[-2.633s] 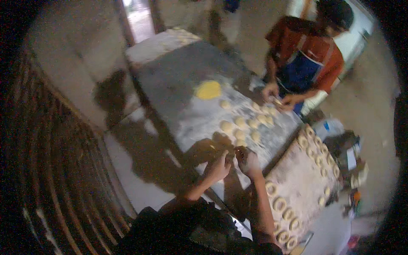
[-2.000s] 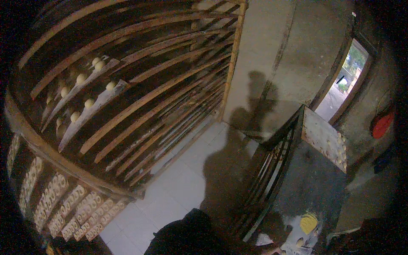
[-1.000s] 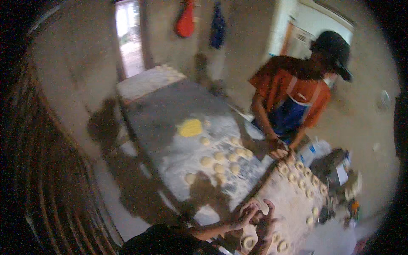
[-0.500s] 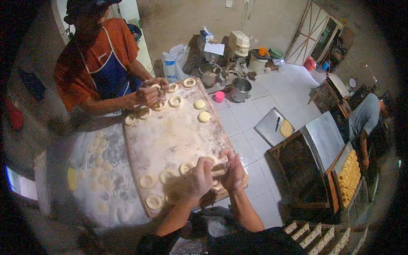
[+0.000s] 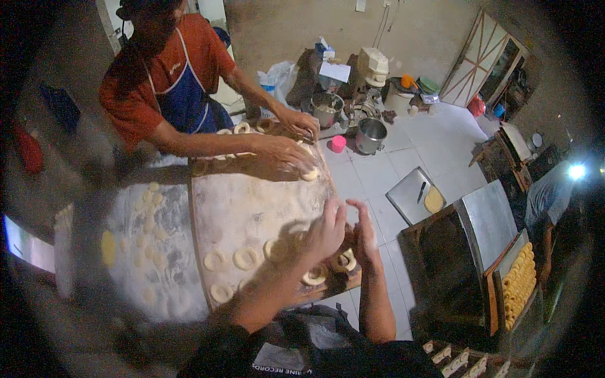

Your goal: The person shapes small dough balls into ring shapes by hand and places them on a wooden board. They repeat this process continuously while another person works alongside at the same table.

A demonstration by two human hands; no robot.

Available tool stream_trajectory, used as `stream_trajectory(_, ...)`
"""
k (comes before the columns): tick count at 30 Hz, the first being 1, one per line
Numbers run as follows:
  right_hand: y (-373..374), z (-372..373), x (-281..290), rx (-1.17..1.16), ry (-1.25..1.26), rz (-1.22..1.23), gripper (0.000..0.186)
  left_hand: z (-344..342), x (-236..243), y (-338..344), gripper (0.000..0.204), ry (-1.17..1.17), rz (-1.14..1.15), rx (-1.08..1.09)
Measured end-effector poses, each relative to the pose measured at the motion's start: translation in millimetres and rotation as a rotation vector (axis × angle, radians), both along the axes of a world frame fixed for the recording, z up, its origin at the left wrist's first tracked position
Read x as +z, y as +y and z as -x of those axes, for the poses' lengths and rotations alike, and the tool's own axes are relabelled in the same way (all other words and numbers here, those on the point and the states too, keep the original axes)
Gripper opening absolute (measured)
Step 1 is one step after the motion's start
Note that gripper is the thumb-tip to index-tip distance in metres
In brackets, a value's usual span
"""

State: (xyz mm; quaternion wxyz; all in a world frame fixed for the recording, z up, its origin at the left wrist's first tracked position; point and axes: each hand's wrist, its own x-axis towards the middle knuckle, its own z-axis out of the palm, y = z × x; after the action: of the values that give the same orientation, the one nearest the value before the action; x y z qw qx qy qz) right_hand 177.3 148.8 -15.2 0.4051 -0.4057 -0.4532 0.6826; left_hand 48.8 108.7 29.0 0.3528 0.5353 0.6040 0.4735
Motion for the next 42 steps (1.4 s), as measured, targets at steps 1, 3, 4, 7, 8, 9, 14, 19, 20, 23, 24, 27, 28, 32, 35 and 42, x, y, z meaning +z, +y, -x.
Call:
stream_trajectory(1, 9, 1, -1, -0.053, -0.278, -0.166, 0.072, 4, -7, 11, 0.05, 0.261, 0.038, 0.044)
stream_trajectory(3, 20, -4, 1, -0.04, -0.86, -0.356, 0.08, 16, -19, 28, 0.071, 0.757, 0.236, 0.091)
stream_trajectory(4, 22, -5, 0, 0.017, -0.986, -0.317, 0.082, 21, -26, 27, 0.074, 0.755, 0.294, 0.048)
stream_trajectory(7, 20, -11, -3, 0.132, -1.205, -0.372, 0.086, 31, -34, 16, 0.08, 0.808, 0.403, -0.055)
stream_trajectory(8, 15, -11, -5, 0.181, -1.262, -0.351, 0.083, 32, -33, 11, 0.08, 0.813, 0.379, -0.105)
stream_trajectory(9, 10, -9, -8, 0.231, -1.317, -0.333, 0.081, 32, -29, 5, 0.08, 0.839, 0.355, -0.136)
stream_trajectory(14, -11, 12, -9, -0.042, -0.837, -0.514, 0.067, 41, 2, -20, 0.06, 0.835, 0.205, -0.058)
stream_trajectory(19, -45, 89, 20, 0.154, -0.711, -0.953, 0.029, 102, -11, -114, 0.055, 0.496, 0.09, 0.27)
stream_trajectory(20, -55, 113, 28, 0.348, -0.608, -0.944, 0.023, 114, -21, -135, 0.059, 0.39, 0.053, 0.332)
stream_trajectory(23, -113, 212, 33, 0.814, -0.522, -0.768, 0.022, 170, -51, -216, 0.052, 0.142, 0.036, 0.71)
stream_trajectory(24, -132, 245, 30, 0.925, -0.633, -0.909, 0.024, 186, -62, -251, 0.051, -0.019, 0.27, 0.774)
stream_trajectory(27, -185, 346, 15, 1.169, -0.724, -0.971, 0.027, 233, -89, -317, 0.042, 0.161, 0.023, 1.092)
stream_trajectory(28, -197, 375, -5, 1.135, -0.776, -0.999, 0.028, 255, -111, -334, 0.04, 0.183, 0.04, 1.105)
stream_trajectory(32, -243, 458, -50, 0.844, -0.628, -1.219, 0.03, 310, -152, -375, 0.031, 0.21, 0.077, 1.107)
stream_trajectory(35, -254, 480, -55, 0.893, -0.735, -1.2, 0.035, 332, -162, -377, 0.039, -0.103, 0.268, 1.074)
stream_trajectory(42, -263, 435, 17, 1.177, -0.096, -0.211, 0.045, 350, -76, -403, 0.035, -0.319, -0.149, 0.916)
